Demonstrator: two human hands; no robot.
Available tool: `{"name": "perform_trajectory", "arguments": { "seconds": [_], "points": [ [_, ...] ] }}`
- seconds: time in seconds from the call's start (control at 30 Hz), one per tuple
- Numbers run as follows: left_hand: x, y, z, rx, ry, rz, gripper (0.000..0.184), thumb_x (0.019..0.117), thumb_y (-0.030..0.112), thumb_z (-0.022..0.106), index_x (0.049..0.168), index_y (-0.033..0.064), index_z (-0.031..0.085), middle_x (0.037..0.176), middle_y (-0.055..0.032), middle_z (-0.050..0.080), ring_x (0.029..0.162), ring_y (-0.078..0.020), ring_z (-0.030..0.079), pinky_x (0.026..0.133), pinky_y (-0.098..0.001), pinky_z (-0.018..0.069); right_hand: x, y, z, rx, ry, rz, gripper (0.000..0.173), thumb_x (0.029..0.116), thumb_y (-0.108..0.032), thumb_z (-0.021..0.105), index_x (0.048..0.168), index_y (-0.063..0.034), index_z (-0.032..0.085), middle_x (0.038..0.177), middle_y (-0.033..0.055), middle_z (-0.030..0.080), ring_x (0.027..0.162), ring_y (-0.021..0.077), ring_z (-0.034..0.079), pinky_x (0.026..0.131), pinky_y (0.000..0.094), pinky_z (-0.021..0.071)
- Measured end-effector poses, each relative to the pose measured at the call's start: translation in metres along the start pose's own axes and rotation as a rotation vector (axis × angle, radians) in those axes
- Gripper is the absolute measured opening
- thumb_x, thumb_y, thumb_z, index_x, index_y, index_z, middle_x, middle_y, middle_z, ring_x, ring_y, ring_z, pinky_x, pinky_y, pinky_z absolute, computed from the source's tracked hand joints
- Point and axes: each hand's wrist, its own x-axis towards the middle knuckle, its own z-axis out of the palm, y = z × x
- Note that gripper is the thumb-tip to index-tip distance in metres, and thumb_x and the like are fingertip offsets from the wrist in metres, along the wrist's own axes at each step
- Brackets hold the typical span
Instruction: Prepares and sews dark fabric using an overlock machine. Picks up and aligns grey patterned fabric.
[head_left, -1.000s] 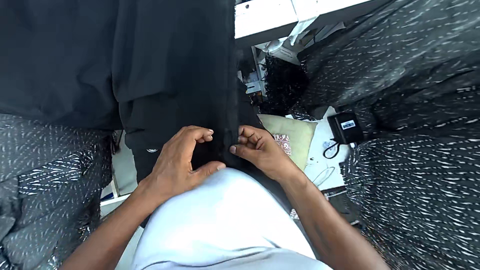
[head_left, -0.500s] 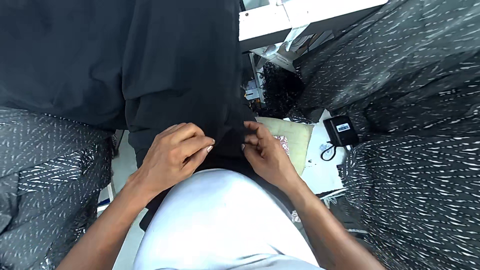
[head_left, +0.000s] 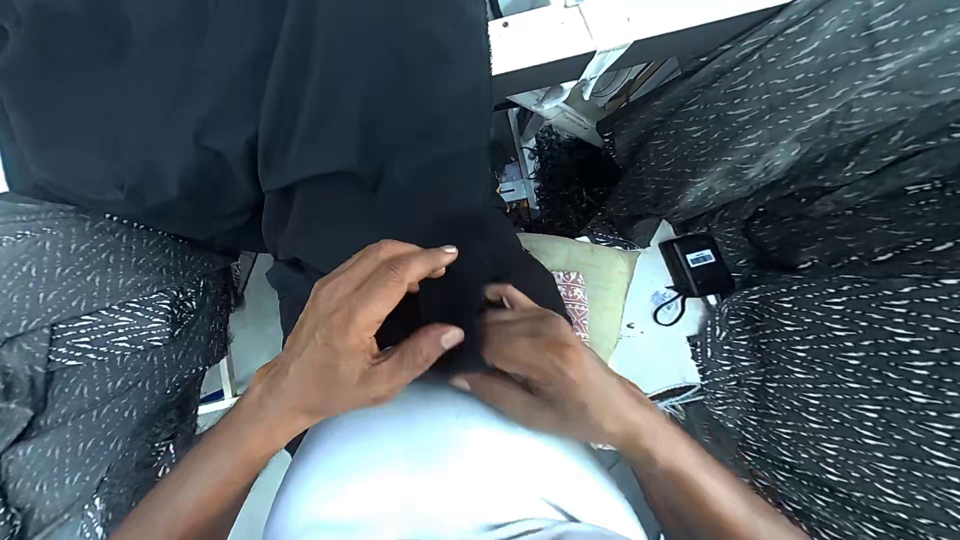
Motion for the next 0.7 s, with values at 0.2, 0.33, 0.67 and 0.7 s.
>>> {"name": "perform_trajectory", "arguments": {
  "seconds": [0.2, 0.33, 0.67, 0.7],
  "points": [
    [-0.029, 0.018, -0.009, 0.064, -0.141, 0.170, 0.071, 0.0905, 0.072, 0.059, 0.131, 0.0133, 0.062, 0.130, -0.0039, 0.063, 0.124, -0.0154, 0.058, 0.103, -0.0355, 0.0507, -0.027, -0.054, -0.015, 0.175, 0.034, -0.096, 0.020, 0.1030, -0.020, 0.062, 0.091, -0.0081, 0.071, 0.084, 0.0019, 0.072, 0.090, 0.0118, 0.070, 0.111, 0.0426, 0.0446],
    [-0.048, 0.036, -0.006, 0.217, -0.091, 0.305, 0.059, 0.0930, 0.060, 0.065, 0.134, 0.0175, 0.059, 0.130, -0.0055, 0.064, 0.120, -0.0185, 0.062, 0.100, -0.0377, 0.0527, -0.035, -0.072, -0.011, 0.202, 0.084, -0.131, 0.011, 0.1004, -0.014, 0.065, 0.103, -0.0049, 0.071, 0.093, 0.0047, 0.074, 0.098, 0.0146, 0.071, 0.113, 0.0438, 0.0456],
    [-0.067, 0.068, 0.017, 0.405, 0.183, 0.495, 0.039, 0.0967, 0.032, 0.069, 0.132, 0.0184, 0.057, 0.126, -0.0038, 0.063, 0.112, -0.0190, 0.063, 0.097, -0.0346, 0.0520, -0.049, -0.098, -0.002, 0.140, 0.362, -0.186, 0.008, 0.0968, -0.007, 0.069, 0.102, -0.0048, 0.063, 0.098, 0.0046, 0.072, 0.103, 0.0125, 0.071, 0.107, 0.0352, 0.0541],
    [-0.065, 0.069, 0.018, 0.414, 0.200, 0.500, 0.037, 0.0972, 0.030, 0.068, 0.131, 0.0174, 0.059, 0.124, -0.0038, 0.064, 0.109, -0.0190, 0.063, 0.095, -0.0343, 0.0523, -0.050, -0.098, -0.001, 0.095, 0.371, -0.207, 0.006, 0.0971, -0.007, 0.068, 0.101, -0.0053, 0.065, 0.098, 0.0055, 0.073, 0.108, 0.0167, 0.070, 0.110, 0.0404, 0.0524]
  ]
}}
